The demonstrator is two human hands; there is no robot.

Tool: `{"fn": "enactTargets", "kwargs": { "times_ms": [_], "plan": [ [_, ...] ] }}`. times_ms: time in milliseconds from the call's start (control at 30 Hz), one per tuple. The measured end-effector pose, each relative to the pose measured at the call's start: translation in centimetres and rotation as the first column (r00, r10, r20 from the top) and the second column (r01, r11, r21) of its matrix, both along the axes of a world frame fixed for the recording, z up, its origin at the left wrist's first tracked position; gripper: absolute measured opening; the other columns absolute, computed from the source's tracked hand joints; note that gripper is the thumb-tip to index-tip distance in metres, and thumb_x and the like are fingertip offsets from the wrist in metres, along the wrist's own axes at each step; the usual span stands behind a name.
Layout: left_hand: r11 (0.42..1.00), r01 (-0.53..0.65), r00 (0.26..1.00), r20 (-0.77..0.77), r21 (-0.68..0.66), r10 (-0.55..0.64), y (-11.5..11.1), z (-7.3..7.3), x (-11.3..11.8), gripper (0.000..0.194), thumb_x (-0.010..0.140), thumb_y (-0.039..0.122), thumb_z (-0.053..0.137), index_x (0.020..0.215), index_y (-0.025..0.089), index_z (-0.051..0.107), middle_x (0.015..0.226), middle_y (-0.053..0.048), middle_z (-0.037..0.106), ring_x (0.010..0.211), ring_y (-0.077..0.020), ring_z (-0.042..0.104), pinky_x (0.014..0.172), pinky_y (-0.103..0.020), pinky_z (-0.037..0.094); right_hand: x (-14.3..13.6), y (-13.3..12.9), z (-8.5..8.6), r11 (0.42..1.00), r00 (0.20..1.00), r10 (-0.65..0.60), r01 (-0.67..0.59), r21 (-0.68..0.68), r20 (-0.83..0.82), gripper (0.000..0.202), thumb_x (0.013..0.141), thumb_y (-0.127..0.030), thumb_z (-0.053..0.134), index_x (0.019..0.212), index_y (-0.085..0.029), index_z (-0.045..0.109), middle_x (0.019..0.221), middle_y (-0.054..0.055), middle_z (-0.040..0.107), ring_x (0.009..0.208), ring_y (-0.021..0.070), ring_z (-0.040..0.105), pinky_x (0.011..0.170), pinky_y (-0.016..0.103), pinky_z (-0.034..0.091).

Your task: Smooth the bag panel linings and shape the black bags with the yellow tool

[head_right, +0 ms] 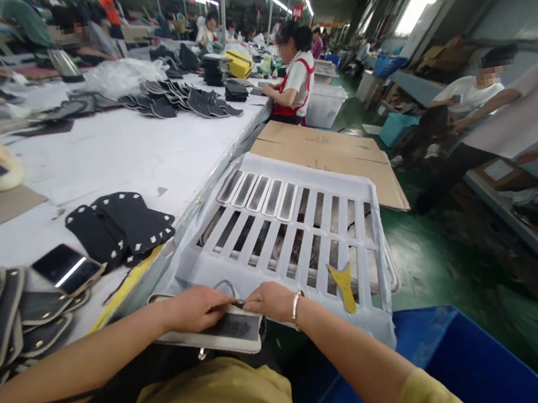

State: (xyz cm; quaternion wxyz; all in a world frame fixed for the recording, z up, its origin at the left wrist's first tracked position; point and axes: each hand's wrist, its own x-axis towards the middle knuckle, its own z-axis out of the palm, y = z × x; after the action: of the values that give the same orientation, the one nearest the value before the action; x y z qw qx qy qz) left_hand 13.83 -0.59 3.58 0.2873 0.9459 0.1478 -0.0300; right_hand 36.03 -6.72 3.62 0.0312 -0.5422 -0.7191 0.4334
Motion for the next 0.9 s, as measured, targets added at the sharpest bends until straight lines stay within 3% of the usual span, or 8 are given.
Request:
{"fn": "enactTargets", "kwargs": {
  "times_ms": [133, 267, 367, 567, 667, 767, 900],
  "plan": [
    [0.955, -0.102, 0.994, 0.01, -0.278, 0.109, 2.4, 0.5, -2.3, 0.036, 0.083, 0.019, 0.049, 0.118, 0.021, 0.06, 0.116, -0.002, 0.064, 0.104, -0.0156, 0.061, 0.092, -0.021, 0.041, 0.3, 0.5, -0.2, 0.996, 0.997, -0.031, 0.025, -0.088, -0.074, 0.033, 0.083, -0.039, 0.05, 0.092, -0.016, 0.073, 0.077, 0.001, 0.069, 0.073, 0.0167, 0.058, 0.066, 0.024, 0.042],
    [0.922, -0.122, 0.992, -0.033, -0.368, 0.118, 3.8, 0.4, -2.6, 0.033, 0.084, 0.018, 0.049, 0.113, 0.019, 0.064, 0.112, -0.002, 0.066, 0.101, -0.0147, 0.062, 0.091, -0.019, 0.042, 0.6, 1.1, -1.1, 0.981, 0.979, -0.093, 0.059, -0.186, -0.183, 0.04, 0.08, -0.044, 0.053, 0.1, -0.015, 0.071, 0.096, 0.004, 0.071, 0.089, 0.0219, 0.061, 0.081, 0.028, 0.044],
    [0.935, -0.061, 0.998, -0.038, -0.35, 0.051, 4.1, 0.1, -2.1, 0.034, 0.083, 0.013, 0.048, 0.111, 0.02, 0.066, 0.109, -0.002, 0.068, 0.096, -0.0152, 0.064, 0.086, -0.019, 0.044, 0.7, 1.3, -1.1, 0.975, 0.974, -0.08, 0.033, -0.218, -0.211, 0.041, 0.08, -0.046, 0.053, 0.099, -0.015, 0.071, 0.095, 0.004, 0.071, 0.088, 0.0217, 0.061, 0.081, 0.029, 0.045],
    [0.974, 0.029, 0.999, 0.021, -0.224, -0.025, 3.5, -0.6, -2.3, 0.04, 0.08, 0.008, 0.047, 0.113, 0.023, 0.065, 0.106, -0.001, 0.069, 0.093, -0.0155, 0.065, 0.084, -0.018, 0.044, 0.3, 1.4, -0.6, 0.98, 0.989, -0.033, 0.004, -0.2, -0.142, 0.04, 0.081, -0.048, 0.051, 0.083, -0.014, 0.074, 0.072, 0.0, 0.068, 0.073, 0.0179, 0.061, 0.07, 0.025, 0.046],
    [0.985, 0.046, 0.998, 0.045, -0.169, -0.039, 3.1, -0.9, -2.5, 0.041, 0.08, 0.007, 0.046, 0.112, 0.024, 0.064, 0.105, -0.001, 0.07, 0.092, -0.0156, 0.065, 0.084, -0.018, 0.043, -0.4, 1.5, -1.0, 0.984, 0.992, -0.062, 0.043, -0.173, -0.107, 0.036, 0.079, -0.043, 0.055, 0.096, -0.017, 0.073, 0.084, 0.0, 0.071, 0.081, 0.0198, 0.063, 0.076, 0.026, 0.046],
    [0.992, 0.035, 0.998, 0.047, -0.124, -0.03, 2.8, -1.1, -2.7, 0.04, 0.079, 0.006, 0.046, 0.111, 0.022, 0.065, 0.104, -0.001, 0.07, 0.092, -0.0166, 0.065, 0.083, -0.019, 0.043, -1.0, 1.6, -1.5, 0.986, 0.985, -0.08, 0.056, -0.157, -0.153, 0.044, 0.075, -0.042, 0.059, 0.112, -0.019, 0.067, 0.104, 0.002, 0.069, 0.095, 0.0232, 0.062, 0.087, 0.029, 0.044],
    [0.995, 0.03, 0.997, 0.078, -0.097, -0.023, 2.3, -1.0, -2.7, 0.04, 0.077, 0.006, 0.046, 0.108, 0.024, 0.065, 0.1, 0.0, 0.07, 0.089, -0.0155, 0.064, 0.081, -0.018, 0.043, -1.2, 1.7, -1.7, 0.971, 0.976, -0.098, 0.05, -0.236, -0.194, 0.051, 0.074, -0.049, 0.059, 0.112, -0.016, 0.067, 0.103, 0.004, 0.07, 0.098, 0.0265, 0.061, 0.087, 0.032, 0.045]
  ]
}}
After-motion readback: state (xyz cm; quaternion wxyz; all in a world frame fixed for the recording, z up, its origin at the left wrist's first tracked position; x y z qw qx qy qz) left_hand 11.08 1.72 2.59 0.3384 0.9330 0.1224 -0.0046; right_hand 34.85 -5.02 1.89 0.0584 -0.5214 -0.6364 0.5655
